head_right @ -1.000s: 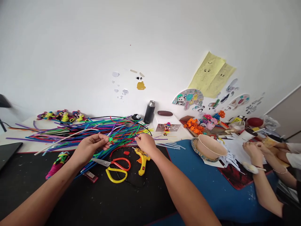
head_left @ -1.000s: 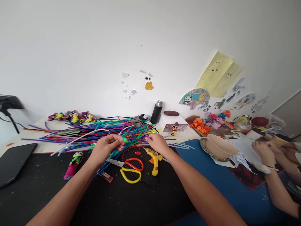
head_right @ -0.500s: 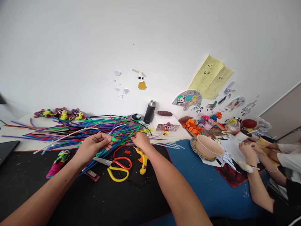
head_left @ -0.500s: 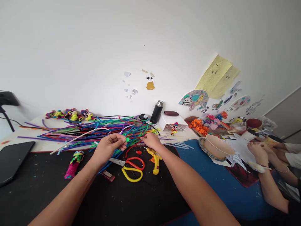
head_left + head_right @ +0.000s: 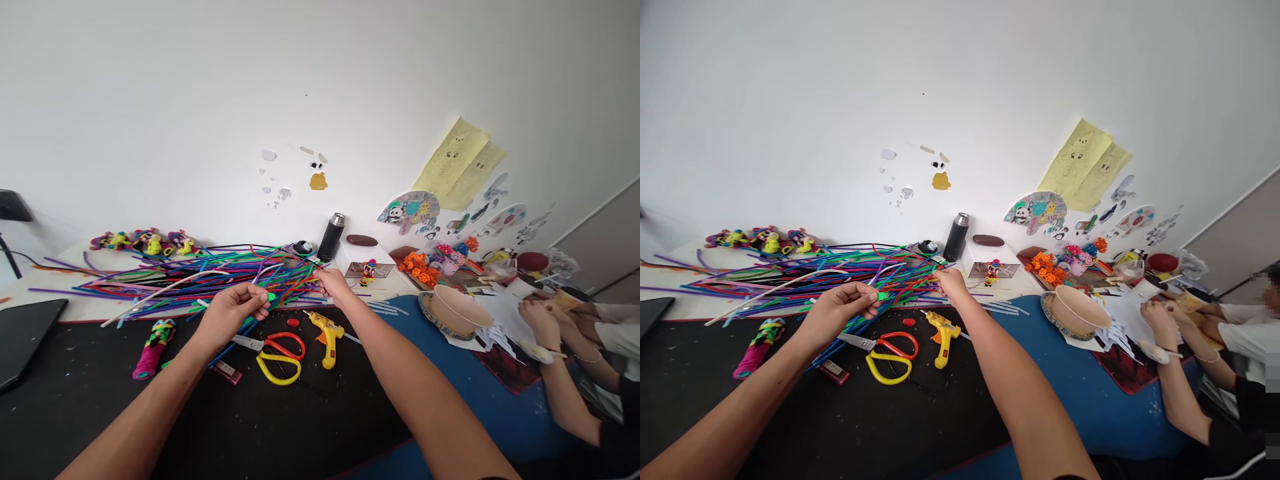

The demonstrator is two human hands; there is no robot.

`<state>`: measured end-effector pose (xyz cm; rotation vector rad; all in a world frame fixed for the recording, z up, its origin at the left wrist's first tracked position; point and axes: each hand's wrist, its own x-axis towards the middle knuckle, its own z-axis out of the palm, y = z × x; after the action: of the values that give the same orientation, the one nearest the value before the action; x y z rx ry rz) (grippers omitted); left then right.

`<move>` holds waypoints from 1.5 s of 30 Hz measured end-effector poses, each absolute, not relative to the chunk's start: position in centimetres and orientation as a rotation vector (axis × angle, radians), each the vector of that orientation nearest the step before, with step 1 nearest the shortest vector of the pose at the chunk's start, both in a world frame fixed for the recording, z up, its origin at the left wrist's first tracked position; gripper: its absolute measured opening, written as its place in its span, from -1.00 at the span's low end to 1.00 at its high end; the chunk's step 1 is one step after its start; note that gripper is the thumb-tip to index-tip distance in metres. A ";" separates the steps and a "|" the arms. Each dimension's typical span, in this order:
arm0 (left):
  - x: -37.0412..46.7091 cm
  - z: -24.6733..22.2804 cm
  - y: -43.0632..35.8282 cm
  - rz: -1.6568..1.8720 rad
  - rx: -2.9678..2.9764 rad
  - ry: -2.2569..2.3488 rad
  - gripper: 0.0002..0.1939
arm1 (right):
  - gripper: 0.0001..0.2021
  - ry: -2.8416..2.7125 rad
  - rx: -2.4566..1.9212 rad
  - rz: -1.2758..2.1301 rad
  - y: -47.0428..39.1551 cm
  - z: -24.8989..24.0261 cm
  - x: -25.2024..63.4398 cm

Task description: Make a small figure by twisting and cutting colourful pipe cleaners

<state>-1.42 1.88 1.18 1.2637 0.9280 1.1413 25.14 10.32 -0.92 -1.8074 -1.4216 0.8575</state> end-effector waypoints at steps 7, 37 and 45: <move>-1.2 1.1 1.8 1.127 1.302 0.954 -0.49 | -0.65 -1.431 -1.732 0.838 11.1 -0.9 25.5; -1.1 -0.1 2.2 1.200 1.102 0.849 -0.55 | -0.63 -1.885 -1.711 0.683 4.3 4.2 26.4; -0.8 0.3 1.7 1.224 0.972 0.813 -0.56 | -0.57 -1.567 -1.308 1.445 0.0 0.9 19.8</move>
<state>-0.75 1.74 0.27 0.9718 0.8133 1.2236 19.76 0.02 0.87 -1.3077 -1.5670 1.4451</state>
